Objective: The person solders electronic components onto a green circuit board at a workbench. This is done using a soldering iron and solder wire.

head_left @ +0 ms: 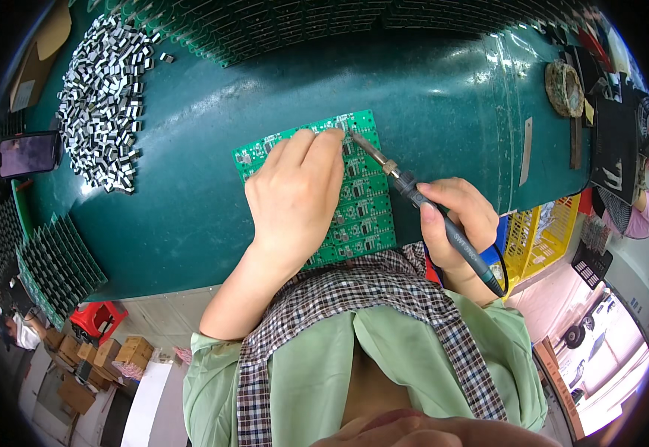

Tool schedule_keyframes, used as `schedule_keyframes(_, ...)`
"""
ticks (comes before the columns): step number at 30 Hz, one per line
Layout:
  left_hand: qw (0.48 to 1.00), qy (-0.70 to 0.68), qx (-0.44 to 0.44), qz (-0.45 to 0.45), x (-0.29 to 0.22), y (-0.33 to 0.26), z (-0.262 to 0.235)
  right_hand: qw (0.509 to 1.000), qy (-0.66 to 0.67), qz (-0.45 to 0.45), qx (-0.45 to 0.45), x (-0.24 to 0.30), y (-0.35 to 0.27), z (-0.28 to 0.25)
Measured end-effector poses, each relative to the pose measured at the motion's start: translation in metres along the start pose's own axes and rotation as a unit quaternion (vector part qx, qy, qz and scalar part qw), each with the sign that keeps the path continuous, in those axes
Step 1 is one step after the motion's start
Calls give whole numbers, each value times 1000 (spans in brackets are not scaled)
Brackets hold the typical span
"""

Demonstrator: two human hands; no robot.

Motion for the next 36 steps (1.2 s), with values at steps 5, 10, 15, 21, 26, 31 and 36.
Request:
schedule_keyframes(5, 999, -45, -3, -30, -1, -6, -12, 1000, 18, -7, -16, -3, -1, -13)
schedule_keyframes(10, 998, -51, -9, -24, -3, -16, -9, 999, 19, 8, 24, -2, -6, -14)
schedule_keyframes(15, 998, -56, -21, -27, -2, -17, -6, 999, 23, 25, 24, -3, -8, -9)
schedule_keyframes(21, 999, -32, -8, -25, -3, -15, -3, 999, 19, 25, 17, -4, -7, -5)
schedule_keyframes(26, 999, -32, 1, -27, -5, -15, -1, 1000, 15, 17, 14, -2, -9, -4)
schedule_keyframes(31, 999, -34, 21, -12, -5, -15, 1, 1000, 15, 13, 18, 1, -15, -4)
schedule_keyframes(36, 996, -67, 34, -41, -3, -20, -1, 1000, 9, -3, 12, 2, -20, -11)
Point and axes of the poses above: each hand's wrist, its own y-axis towards the middle knuckle, its own z-axis out of the palm, x = y × z, the point moved 5 cm from there along y, towards the middle knuckle, and after that the axes turned 11 degrees about -y, right-handed, at the moved point
